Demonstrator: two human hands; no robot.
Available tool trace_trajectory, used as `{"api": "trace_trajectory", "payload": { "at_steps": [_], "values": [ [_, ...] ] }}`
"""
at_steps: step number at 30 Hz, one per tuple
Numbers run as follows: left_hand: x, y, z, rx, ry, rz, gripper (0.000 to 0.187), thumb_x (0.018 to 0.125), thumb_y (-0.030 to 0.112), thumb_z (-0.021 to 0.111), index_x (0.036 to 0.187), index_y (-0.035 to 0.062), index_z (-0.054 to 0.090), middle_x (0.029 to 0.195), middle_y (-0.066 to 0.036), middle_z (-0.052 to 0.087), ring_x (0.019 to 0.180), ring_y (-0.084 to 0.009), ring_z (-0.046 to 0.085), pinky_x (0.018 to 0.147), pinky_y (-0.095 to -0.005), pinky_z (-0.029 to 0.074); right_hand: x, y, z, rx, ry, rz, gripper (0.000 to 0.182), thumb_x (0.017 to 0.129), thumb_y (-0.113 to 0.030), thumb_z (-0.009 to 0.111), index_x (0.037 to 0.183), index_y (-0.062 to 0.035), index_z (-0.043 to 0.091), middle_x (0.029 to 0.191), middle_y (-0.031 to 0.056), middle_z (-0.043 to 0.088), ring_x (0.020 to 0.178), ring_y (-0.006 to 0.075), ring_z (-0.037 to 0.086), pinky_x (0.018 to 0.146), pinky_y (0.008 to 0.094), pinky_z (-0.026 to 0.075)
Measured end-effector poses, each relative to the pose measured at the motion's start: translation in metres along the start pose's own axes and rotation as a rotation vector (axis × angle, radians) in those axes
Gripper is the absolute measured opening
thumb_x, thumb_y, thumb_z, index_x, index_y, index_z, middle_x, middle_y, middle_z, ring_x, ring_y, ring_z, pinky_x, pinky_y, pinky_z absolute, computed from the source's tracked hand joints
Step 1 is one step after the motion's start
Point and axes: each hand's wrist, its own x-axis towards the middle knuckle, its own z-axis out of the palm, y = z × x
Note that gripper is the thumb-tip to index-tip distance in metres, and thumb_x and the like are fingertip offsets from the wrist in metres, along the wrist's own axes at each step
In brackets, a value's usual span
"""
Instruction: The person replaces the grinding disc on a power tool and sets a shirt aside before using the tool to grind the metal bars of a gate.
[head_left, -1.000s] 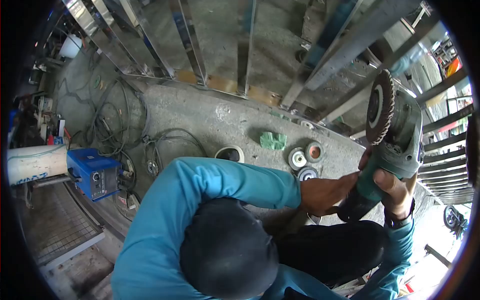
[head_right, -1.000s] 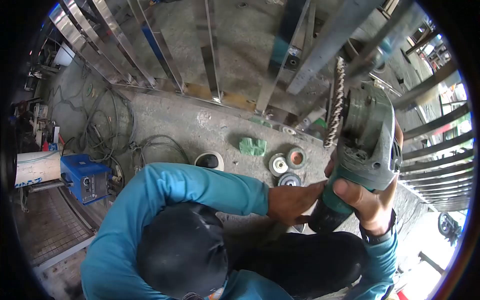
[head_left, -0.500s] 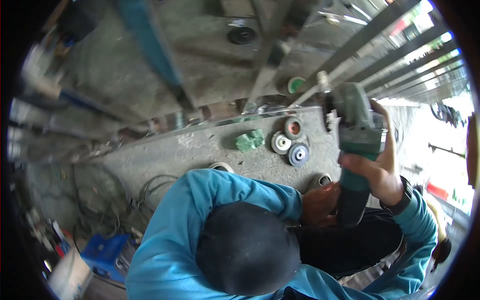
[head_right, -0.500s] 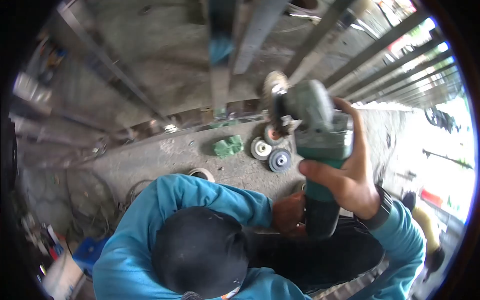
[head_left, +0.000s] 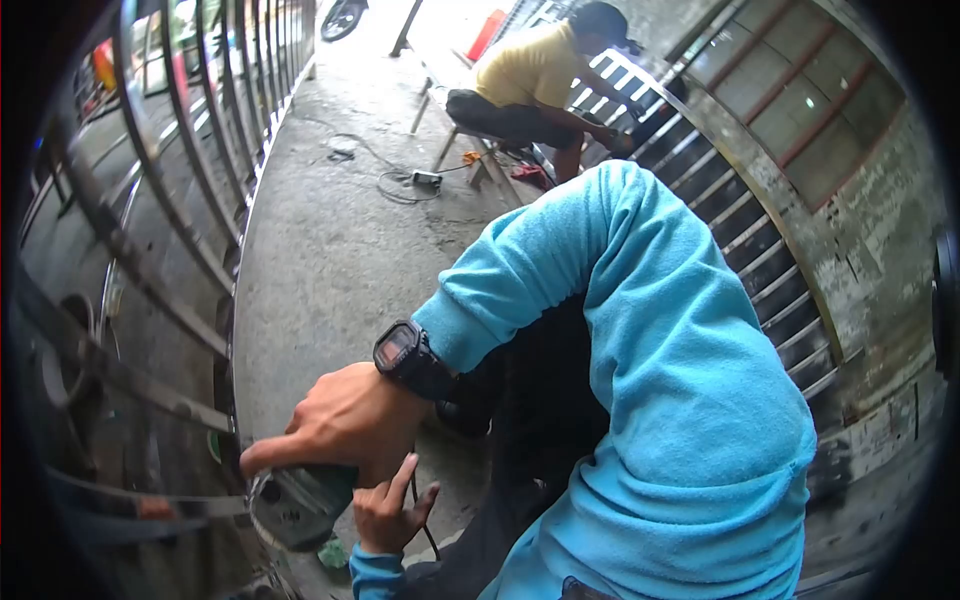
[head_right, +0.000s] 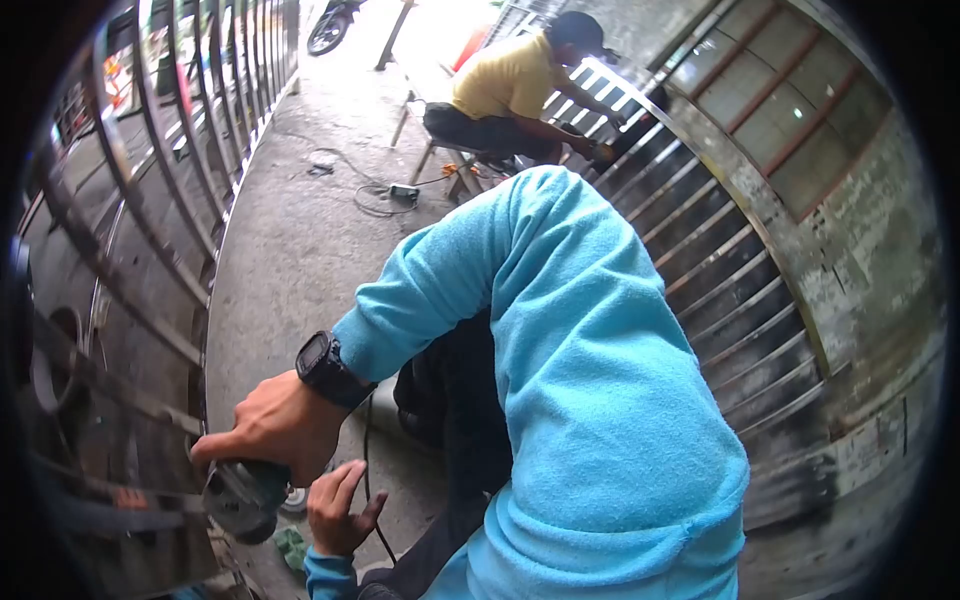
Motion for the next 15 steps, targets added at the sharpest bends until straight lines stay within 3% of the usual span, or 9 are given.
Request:
{"api": "trace_trajectory", "payload": {
  "at_steps": [1,3,5,6,7,10,13,15],
  "values": [
    [-0.003,-0.004,-0.006,-0.008,-0.060,-0.072,0.050,0.078,0.030,0.083,0.116,0.0020,0.068,0.113,-0.014,0.070,0.100,-0.0347,0.067,0.086,-0.0437,0.051,-0.005,0.000,-0.006,-0.022,0.065,-0.057,0.098,0.068,-0.023,0.080,0.148,-0.0100,0.026,0.084,0.0220,0.066,0.082,0.0478,0.066,0.065,0.0537,0.051],
    [-0.017,-0.014,-0.017,0.013,-0.128,-0.188,0.052,0.077,0.029,0.084,0.118,0.0020,0.067,0.112,-0.015,0.070,0.102,-0.0355,0.066,0.089,-0.0432,0.051,-0.016,-0.004,-0.020,-0.052,0.156,-0.111,0.099,0.068,-0.023,0.081,0.149,-0.0104,0.025,0.086,0.0219,0.066,0.081,0.0479,0.066,0.064,0.0533,0.051],
    [-0.022,-0.023,-0.024,-0.028,0.010,-0.184,0.056,0.074,0.039,0.086,0.116,0.0058,0.070,0.093,-0.018,0.072,0.084,-0.0394,0.069,0.079,-0.0431,0.053,-0.035,-0.011,-0.032,0.008,0.287,-0.161,0.102,0.068,-0.022,0.081,0.151,-0.0109,0.023,0.090,0.0216,0.067,0.080,0.0484,0.066,0.064,0.0529,0.052],
    [-0.026,-0.012,-0.053,-0.099,-0.346,-0.535,0.064,0.091,0.028,0.075,0.147,0.0138,0.048,0.143,-0.018,0.057,0.136,-0.0332,0.051,0.115,-0.0408,0.036,-0.043,-0.010,-0.031,0.046,0.368,-0.172,0.106,0.067,-0.022,0.082,0.152,-0.0112,0.021,0.092,0.0215,0.067,0.083,0.0466,0.067,0.066,0.0514,0.052],
    [-0.012,0.003,-0.077,-0.084,-0.457,-0.885,0.054,0.093,0.027,0.071,0.139,0.0046,0.055,0.136,-0.018,0.061,0.124,-0.0378,0.057,0.107,-0.0472,0.042,-0.048,-0.008,-0.025,0.052,0.397,-0.167,0.106,0.067,-0.022,0.082,0.152,-0.0112,0.021,0.092,0.0215,0.067,0.083,0.0466,0.067,0.066,0.0514,0.052],
    [0.008,0.012,-0.113,-0.025,-0.410,-0.805,0.053,0.093,0.028,0.072,0.137,0.0049,0.056,0.133,-0.017,0.061,0.120,-0.0357,0.058,0.104,-0.0470,0.043,-0.048,0.010,-0.010,0.305,0.728,-0.325,0.110,0.065,-0.019,0.085,0.154,-0.0109,0.019,0.099,0.0200,0.067,0.091,0.0430,0.067,0.075,0.0490,0.053],
    [0.031,0.019,-0.147,0.054,-0.455,-0.788,0.052,0.092,0.028,0.073,0.136,0.0052,0.056,0.130,-0.016,0.062,0.117,-0.0336,0.058,0.100,-0.0468,0.044,-0.044,0.019,-0.025,0.280,0.861,-0.426,0.100,0.067,-0.020,0.082,0.147,-0.0076,0.024,0.085,0.0191,0.064,0.079,0.0448,0.065,0.066,0.0487,0.051],
    [0.053,0.026,-0.168,0.106,-0.517,-0.781,0.051,0.092,0.028,0.073,0.134,0.0054,0.057,0.128,-0.016,0.062,0.115,-0.0323,0.058,0.098,-0.0467,0.044,-0.038,0.025,-0.043,0.239,0.795,-0.385,0.110,0.063,-0.030,0.087,0.148,-0.0075,0.021,0.083,0.0205,0.063,0.078,0.0466,0.065,0.067,0.0502,0.051]
  ]
}}
